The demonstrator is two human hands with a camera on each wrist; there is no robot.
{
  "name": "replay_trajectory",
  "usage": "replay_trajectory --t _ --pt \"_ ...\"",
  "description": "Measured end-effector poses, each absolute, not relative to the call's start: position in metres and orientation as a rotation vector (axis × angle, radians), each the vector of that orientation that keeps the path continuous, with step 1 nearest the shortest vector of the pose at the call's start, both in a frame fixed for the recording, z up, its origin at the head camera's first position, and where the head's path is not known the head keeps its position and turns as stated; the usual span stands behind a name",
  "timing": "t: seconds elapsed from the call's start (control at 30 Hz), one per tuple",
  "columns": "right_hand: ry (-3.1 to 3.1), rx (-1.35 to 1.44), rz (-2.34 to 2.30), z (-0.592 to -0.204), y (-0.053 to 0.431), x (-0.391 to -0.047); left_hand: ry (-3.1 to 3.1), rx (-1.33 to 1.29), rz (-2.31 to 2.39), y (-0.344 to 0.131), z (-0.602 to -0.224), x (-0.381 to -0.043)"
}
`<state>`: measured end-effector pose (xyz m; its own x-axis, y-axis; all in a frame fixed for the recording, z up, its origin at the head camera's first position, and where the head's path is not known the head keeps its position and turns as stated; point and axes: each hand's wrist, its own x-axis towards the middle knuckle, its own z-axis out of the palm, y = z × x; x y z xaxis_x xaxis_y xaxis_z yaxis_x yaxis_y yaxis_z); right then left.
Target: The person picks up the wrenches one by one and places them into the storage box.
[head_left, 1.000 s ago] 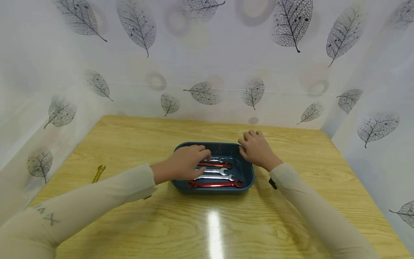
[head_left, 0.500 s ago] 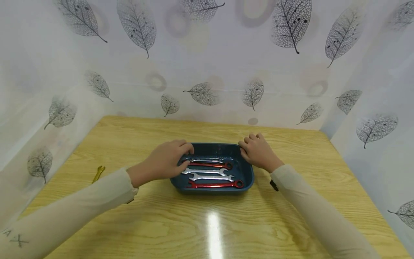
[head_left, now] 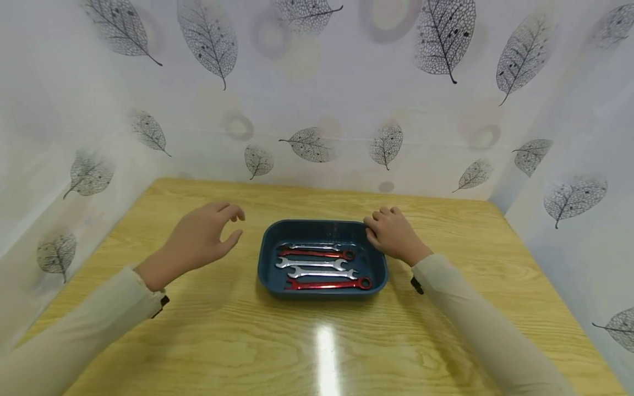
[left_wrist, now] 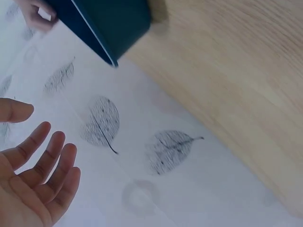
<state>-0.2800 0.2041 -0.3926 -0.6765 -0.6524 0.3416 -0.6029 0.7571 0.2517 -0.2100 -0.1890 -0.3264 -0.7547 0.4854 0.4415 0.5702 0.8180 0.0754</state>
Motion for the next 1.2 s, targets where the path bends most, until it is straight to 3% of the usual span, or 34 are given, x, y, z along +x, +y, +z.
replay_trajectory --t 0.47,1.2 --pt "-2.570 0.939 -0.150 -0.390 0.204 -0.278 -2.613 -0.463 -0.319 -0.260 -0.334 -0.195" --pt "-2.580 0.947 -0.140 -0.394 0.204 -0.280 -2.743 -0.094 -0.412 -0.298 -0.368 -0.167"
